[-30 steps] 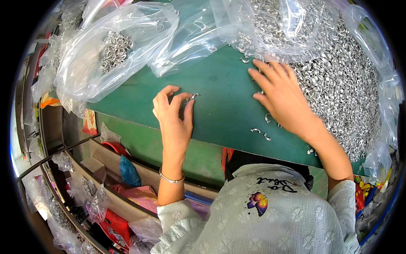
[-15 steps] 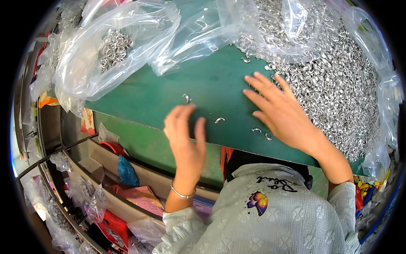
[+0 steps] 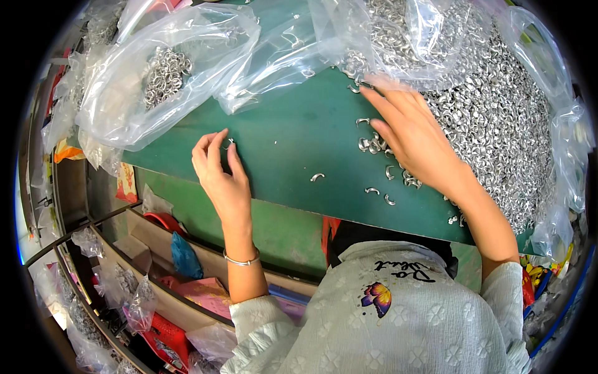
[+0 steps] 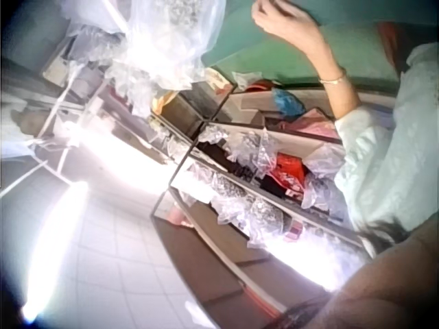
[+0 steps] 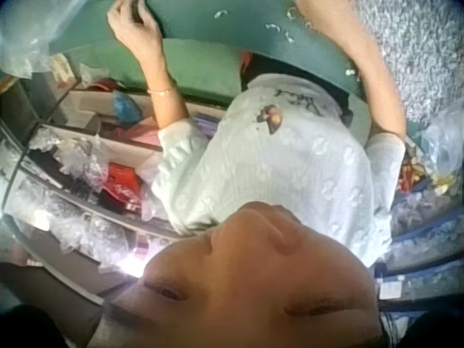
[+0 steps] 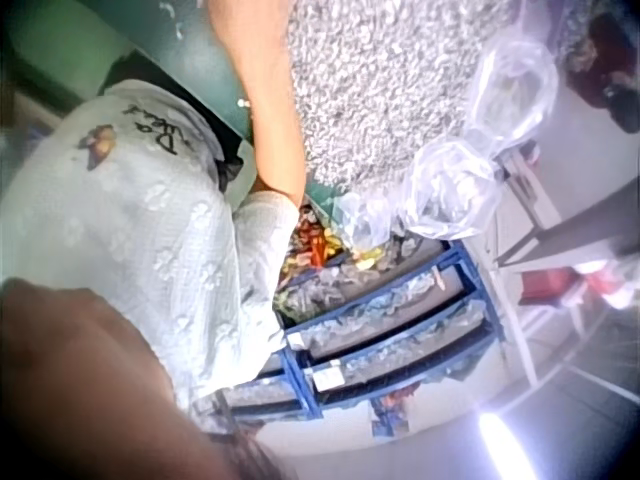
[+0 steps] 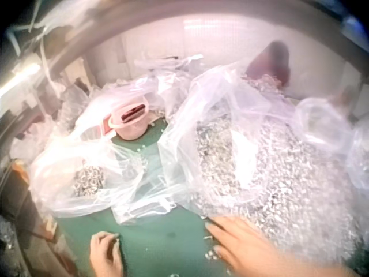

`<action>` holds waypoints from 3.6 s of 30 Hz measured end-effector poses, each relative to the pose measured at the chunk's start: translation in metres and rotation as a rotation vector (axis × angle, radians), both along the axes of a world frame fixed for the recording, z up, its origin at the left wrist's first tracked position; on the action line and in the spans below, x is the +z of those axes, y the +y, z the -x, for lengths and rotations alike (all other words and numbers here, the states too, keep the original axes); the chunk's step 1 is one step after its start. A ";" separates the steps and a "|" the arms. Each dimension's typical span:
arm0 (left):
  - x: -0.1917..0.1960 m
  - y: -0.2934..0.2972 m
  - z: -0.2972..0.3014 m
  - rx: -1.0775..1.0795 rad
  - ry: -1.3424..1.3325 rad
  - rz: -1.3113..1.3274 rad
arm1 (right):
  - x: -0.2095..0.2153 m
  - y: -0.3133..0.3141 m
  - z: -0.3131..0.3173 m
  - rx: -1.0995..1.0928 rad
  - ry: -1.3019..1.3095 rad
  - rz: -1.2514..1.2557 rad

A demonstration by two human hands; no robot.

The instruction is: The person sorts small silver metallic parts on a green table by hand, picking them up from a large central pile and moving them into a smaller group.

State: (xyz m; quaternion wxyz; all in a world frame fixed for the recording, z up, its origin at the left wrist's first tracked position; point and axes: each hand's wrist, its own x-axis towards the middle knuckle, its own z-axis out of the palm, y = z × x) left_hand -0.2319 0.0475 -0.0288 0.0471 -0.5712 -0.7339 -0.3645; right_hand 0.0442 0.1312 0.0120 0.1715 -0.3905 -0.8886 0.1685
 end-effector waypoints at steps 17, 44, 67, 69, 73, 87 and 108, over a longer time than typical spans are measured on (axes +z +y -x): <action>0.021 -0.006 -0.103 -0.548 -0.282 0.138 | 0.003 -0.052 -0.010 0.121 -0.202 -0.005; 0.022 -0.015 -0.098 -0.669 -0.137 0.270 | 0.012 -0.063 -0.041 -0.134 -0.054 0.023; 0.020 0.014 -0.105 -1.037 0.149 0.198 | 0.009 -0.067 -0.049 -0.163 -0.032 -0.040; 0.019 0.017 -0.104 -1.046 0.148 0.232 | 0.011 -0.067 -0.048 -0.157 -0.028 -0.039; 0.016 0.012 -0.090 -1.030 0.087 0.199 | 0.012 -0.065 -0.052 -0.171 -0.033 -0.054; 0.010 0.010 -0.001 -0.388 0.142 0.073 | 0.006 -0.083 -0.032 0.022 0.030 0.142; 0.021 -0.025 -0.088 -0.455 -0.178 0.105 | -0.008 -0.052 0.006 0.000 0.196 0.231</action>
